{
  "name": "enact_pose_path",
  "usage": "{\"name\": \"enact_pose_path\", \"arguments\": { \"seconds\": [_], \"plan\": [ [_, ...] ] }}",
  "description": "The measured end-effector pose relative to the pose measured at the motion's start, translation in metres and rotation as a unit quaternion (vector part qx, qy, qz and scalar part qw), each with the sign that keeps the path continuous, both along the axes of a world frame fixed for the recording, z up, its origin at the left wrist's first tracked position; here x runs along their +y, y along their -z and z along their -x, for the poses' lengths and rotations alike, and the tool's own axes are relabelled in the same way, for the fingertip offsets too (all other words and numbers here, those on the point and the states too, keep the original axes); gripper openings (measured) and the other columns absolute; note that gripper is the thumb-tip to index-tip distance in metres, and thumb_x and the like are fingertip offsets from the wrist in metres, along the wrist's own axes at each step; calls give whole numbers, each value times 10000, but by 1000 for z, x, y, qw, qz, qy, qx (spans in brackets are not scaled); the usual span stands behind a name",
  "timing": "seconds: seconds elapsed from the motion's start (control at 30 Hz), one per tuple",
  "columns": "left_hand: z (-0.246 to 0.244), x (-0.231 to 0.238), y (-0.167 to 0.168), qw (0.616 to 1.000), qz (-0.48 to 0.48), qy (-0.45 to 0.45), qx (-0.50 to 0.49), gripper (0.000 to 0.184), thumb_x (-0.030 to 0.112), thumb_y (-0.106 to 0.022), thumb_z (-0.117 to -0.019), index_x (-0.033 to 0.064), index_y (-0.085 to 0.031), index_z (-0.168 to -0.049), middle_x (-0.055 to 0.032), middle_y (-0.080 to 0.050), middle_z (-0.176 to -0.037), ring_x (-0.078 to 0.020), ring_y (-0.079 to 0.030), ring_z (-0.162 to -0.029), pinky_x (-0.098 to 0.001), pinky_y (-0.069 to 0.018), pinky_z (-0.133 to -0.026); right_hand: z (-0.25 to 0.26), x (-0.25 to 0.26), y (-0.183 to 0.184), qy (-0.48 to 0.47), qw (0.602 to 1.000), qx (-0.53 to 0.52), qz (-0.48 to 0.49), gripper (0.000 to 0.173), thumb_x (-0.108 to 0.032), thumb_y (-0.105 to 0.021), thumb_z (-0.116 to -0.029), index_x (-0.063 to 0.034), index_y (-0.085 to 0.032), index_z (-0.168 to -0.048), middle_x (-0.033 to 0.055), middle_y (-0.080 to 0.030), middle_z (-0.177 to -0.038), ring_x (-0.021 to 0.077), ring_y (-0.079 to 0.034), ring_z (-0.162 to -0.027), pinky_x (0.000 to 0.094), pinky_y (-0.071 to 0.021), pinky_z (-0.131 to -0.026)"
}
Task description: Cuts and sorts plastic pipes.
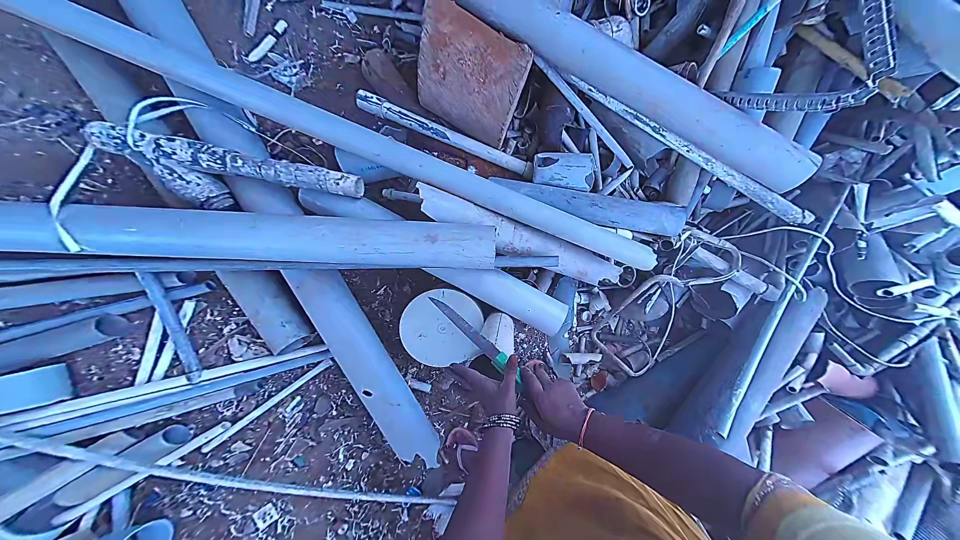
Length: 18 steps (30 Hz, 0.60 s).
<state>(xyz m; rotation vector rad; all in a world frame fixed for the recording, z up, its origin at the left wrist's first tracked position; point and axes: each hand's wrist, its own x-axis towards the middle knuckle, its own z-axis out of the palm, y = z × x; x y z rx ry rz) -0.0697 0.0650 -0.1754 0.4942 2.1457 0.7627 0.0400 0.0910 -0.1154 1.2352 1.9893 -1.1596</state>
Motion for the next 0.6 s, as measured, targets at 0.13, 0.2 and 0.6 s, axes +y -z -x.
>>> {"name": "enact_pose_path", "arguments": {
  "seconds": [0.13, 0.2, 0.6],
  "plan": [
    [2, 3, -4, 1000, 5, -4, -22, 1273, 326, -829, -785, -115, 56, -1587, -358, 179, -1645, -513, 154, -1542, -567, 65, -1248, -9, -13, 10, 10, 993, 79, -83, 570, -278, -519, -1049, -5, -427, -1540, 275, -610, -1312, 424, -689, -1044, 532, -573, -811],
    [3, 4, -6, 999, -4, -16, -35, 1202, 247, -789, -807, -107, 49, -1593, -349, 183, -1648, -504, 163, -1543, -570, 70, -1246, -8, -15, 10, -3, 988, 111, -103, 561, -255, -550, -1036, 6, -452, -1523, 286, -624, -1269, 428, -694, -1022, 526, -583, -800],
    [18, 11, -12, 996, 64, 32, -47, 1081, -30, -736, -828, -93, 20, -1598, -332, 123, -1669, -461, -3, -1574, -510, -132, -1266, 6, 9, -17, -9, 994, 68, 82, 546, -209, -601, -1035, -29, -451, -1528, 255, -429, -1558, 435, -574, -1288, 582, -500, -1014]
  ]
}}
